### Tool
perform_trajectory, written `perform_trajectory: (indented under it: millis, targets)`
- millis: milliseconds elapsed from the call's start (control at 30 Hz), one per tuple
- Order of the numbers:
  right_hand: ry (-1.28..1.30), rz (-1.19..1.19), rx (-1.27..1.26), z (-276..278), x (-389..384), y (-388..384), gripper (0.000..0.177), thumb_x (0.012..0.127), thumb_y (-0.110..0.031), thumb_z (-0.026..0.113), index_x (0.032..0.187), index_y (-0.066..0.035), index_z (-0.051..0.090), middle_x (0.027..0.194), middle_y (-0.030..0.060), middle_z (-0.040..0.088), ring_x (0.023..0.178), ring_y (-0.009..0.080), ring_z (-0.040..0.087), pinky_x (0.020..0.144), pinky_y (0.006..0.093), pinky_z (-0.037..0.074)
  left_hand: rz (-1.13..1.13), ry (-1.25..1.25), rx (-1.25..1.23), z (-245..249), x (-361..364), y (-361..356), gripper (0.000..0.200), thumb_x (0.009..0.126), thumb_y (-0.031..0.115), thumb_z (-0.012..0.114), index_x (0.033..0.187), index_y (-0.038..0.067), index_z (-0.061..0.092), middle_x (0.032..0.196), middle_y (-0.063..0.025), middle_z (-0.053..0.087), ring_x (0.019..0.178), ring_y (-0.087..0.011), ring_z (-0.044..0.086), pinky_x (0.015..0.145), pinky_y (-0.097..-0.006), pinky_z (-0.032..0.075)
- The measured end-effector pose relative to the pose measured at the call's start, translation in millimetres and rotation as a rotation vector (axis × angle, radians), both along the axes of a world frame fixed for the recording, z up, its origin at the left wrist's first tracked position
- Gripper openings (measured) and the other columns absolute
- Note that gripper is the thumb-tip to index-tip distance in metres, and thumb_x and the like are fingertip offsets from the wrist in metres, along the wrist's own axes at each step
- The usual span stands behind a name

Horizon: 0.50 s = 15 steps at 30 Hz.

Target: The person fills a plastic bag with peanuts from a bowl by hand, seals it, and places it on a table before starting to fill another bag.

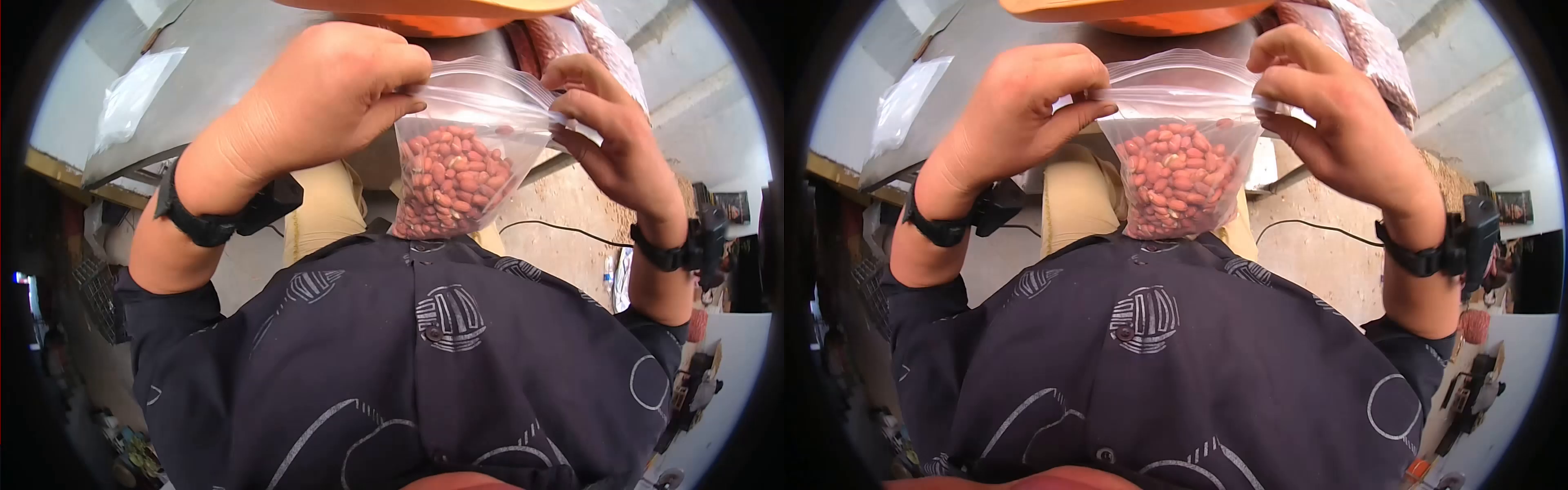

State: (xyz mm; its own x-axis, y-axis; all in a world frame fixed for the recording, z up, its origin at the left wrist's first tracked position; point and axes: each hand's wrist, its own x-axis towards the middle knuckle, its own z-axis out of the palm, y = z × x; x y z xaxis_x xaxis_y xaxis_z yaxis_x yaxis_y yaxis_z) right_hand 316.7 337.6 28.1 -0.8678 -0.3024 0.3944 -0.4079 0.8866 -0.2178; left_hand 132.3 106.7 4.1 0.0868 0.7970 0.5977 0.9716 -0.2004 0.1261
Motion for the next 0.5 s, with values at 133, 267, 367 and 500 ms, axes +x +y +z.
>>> perform_trajectory:
  millis: [133, 267, 367, 500]
  targets:
    - [0.079, -0.185, -0.153, -62.2, 33.4, 4.7, 0.019, 0.074, 0.01, 0.064, 0.089, 0.0, 0.058, 0.11, 0.0134, 0.054, 0.085, 0.0245, 0.061, 0.071, 0.0338, 0.05, -0.038, -0.096, -0.016, -44.9, 18.2, 26.6, 0.018, 0.072, -0.003, 0.071, 0.084, 0.001, 0.059, 0.077, -0.0114, 0.058, 0.066, -0.0296, 0.059, 0.058, -0.035, 0.048]
    - [0.037, -0.272, -0.361, -133.7, 42.6, 6.8, 0.019, 0.075, 0.012, 0.06, 0.09, 0.0, 0.058, 0.112, 0.0146, 0.054, 0.084, 0.0249, 0.061, 0.072, 0.0332, 0.05, -0.019, -0.24, -0.021, -111.4, 19.2, 48.0, 0.018, 0.072, -0.002, 0.071, 0.086, 0.002, 0.061, 0.081, -0.0115, 0.062, 0.07, -0.0297, 0.061, 0.062, -0.0346, 0.05]
    - [0.098, -0.292, -0.396, -154.4, 41.2, 15.0, 0.019, 0.076, 0.012, 0.06, 0.091, 0.0, 0.059, 0.112, 0.0148, 0.055, 0.086, 0.0248, 0.062, 0.073, 0.0328, 0.051, 0.034, -0.369, 0.015, -136.4, 20.2, 59.5, 0.018, 0.071, 0.0, 0.071, 0.087, 0.003, 0.062, 0.082, -0.0107, 0.063, 0.073, -0.0285, 0.063, 0.064, -0.0342, 0.051]
    - [0.17, -0.317, -0.493, -147.6, 42.4, 19.3, 0.019, 0.076, 0.012, 0.061, 0.091, -0.001, 0.061, 0.112, 0.0141, 0.056, 0.09, 0.0247, 0.062, 0.076, 0.0331, 0.052, 0.015, -0.388, 0.009, -122.4, 22.0, 62.3, 0.019, 0.073, -0.004, 0.071, 0.09, 0.0, 0.063, 0.088, -0.0118, 0.066, 0.075, -0.0254, 0.064, 0.067, -0.0311, 0.051]
